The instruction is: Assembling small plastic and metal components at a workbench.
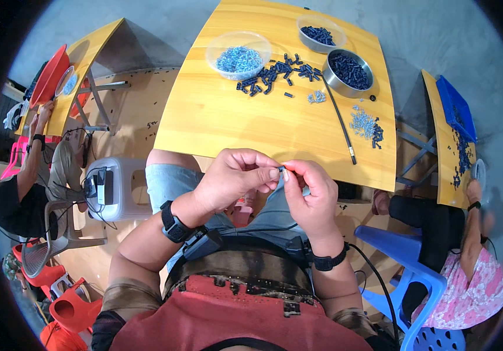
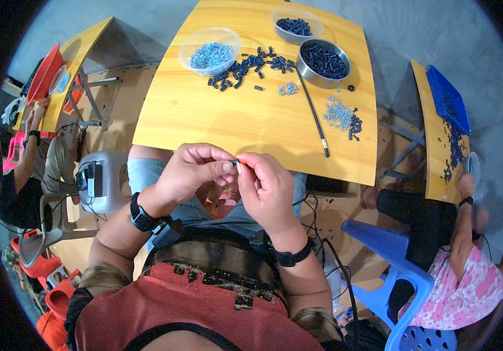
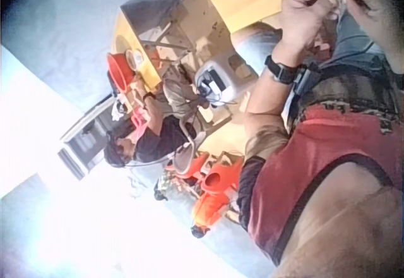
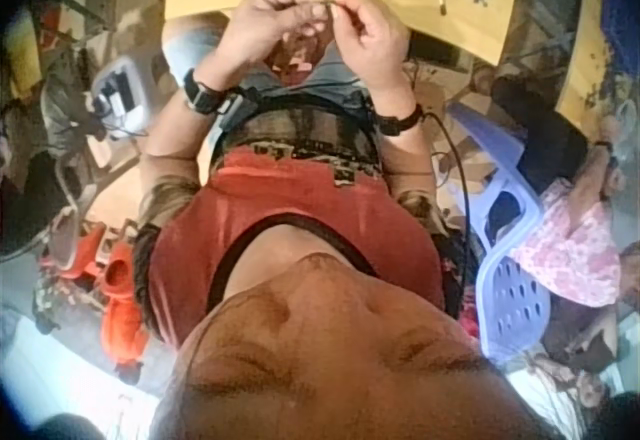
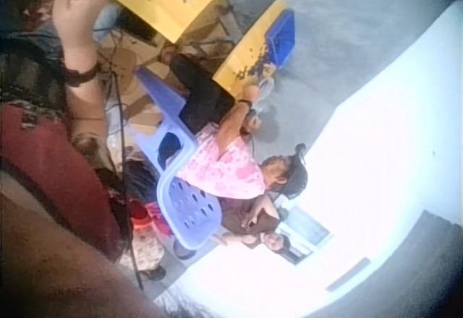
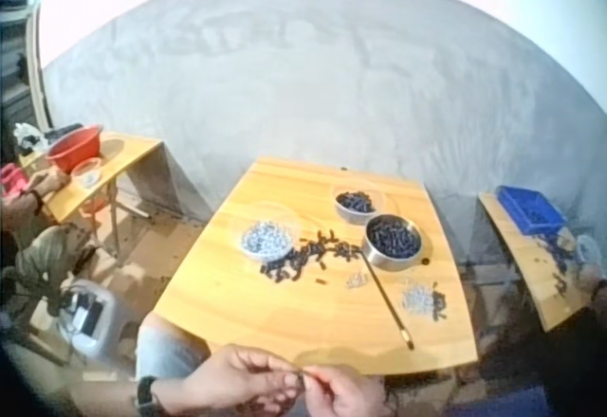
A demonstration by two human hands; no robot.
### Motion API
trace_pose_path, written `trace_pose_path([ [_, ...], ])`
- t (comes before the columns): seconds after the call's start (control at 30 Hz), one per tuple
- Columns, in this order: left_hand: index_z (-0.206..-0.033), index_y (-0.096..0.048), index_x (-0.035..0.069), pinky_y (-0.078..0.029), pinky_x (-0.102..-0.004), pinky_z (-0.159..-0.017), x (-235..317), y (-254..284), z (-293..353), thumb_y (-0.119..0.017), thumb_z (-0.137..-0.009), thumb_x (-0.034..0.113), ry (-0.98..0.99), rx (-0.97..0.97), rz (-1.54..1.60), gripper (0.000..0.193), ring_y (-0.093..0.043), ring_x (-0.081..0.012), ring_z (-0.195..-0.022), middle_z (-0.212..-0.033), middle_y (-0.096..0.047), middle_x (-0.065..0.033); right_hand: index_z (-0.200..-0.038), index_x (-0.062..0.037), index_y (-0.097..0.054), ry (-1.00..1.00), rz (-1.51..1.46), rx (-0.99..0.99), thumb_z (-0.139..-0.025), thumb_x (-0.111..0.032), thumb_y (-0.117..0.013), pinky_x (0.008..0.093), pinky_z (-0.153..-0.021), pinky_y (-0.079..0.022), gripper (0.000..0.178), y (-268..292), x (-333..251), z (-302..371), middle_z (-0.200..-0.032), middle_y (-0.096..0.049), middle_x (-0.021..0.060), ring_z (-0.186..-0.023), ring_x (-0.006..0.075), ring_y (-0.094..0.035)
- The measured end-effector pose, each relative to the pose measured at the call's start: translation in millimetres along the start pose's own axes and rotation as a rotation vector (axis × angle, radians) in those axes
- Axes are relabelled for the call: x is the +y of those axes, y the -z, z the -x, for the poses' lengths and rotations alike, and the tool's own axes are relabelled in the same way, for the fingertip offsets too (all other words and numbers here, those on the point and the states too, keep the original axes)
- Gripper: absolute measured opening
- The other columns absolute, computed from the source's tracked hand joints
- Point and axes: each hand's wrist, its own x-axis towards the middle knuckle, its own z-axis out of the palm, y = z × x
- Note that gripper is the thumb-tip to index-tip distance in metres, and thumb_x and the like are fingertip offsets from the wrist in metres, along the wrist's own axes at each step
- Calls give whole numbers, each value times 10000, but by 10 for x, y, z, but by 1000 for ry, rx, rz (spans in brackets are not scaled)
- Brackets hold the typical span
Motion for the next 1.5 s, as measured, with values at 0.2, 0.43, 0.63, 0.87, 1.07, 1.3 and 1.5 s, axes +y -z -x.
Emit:
trace_pose_path([
  [0.2, -958, -626, -4, -506, -212, -667, -42, -19, -31, -633, -840, 66, -18, 23, -14, 137, -613, -96, -715, -825, -657, -57, -868, -11, -579, 76, 38, 10, -771, 1, -590, 346, -561, -462, 98, -32, 7, -11, -753, -597, 135, -642, 291, -580],
  [0.43, -966, -620, -3, -493, -203, -658, -150, -44, -106, -635, -835, 52, -26, 101, 51, 143, -593, -91, -712, -853, -651, -55, -883, -15, -559, 116, 160, -12, -760, -22, -599, 383, -571, -455, 129, -34, 143, -2, -730, -570, 138, -649, 316, -561],
  [0.63, -946, -619, -12, -464, -192, -651, -117, -24, -270, -630, -840, 57, 33, 159, -110, 128, -572, -70, -707, -830, -639, -34, -890, -18, -562, 105, 208, 9, -767, -24, -587, 388, -582, -455, 126, 8, 315, 7, -733, -571, 141, -664, 322, -562],
  [0.87, -868, -659, -18, -464, -205, -597, 162, 303, -813, -645, -808, 50, -434, 443, -909, 92, -564, -62, -641, -771, -632, -24, -881, -22, -565, 47, 195, -22, -770, -34, -585, 392, -600, -458, 113, 110, 474, 74, -742, -581, 131, -696, 315, -567],
  [1.07, -848, -661, -3, -474, -251, -584, 157, 317, -1126, -652, -776, 34, -629, 350, -1204, 82, -595, -148, -625, -736, -622, -99, -874, -18, -564, 21, 147, -27, -780, -51, -582, 404, -622, -461, 102, 116, 743, 157, -751, -580, 138, -714, 329, -568],
  [1.3, -792, -629, -3, -485, -362, -646, 232, 197, -1245, -618, -753, 29, -620, 124, -1508, 51, -599, -316, -728, -764, -614, -158, -877, -20, -568, -24, 55, -44, -791, -55, -566, 410, -632, -462, 93, 184, 832, 179, -769, -579, 147, -727, 336, -570],
  [1.5, -800, -627, 4, -476, -374, -668, 252, 213, -1311, -614, -766, 48, -519, -19, -1665, 57, -587, -336, -745, -767, -603, -171, -882, -20, -585, -15, -39, -20, -790, -52, -571, 405, -628, -462, 99, 177, 916, 173, -761, -582, 148, -722, 338, -574],
])
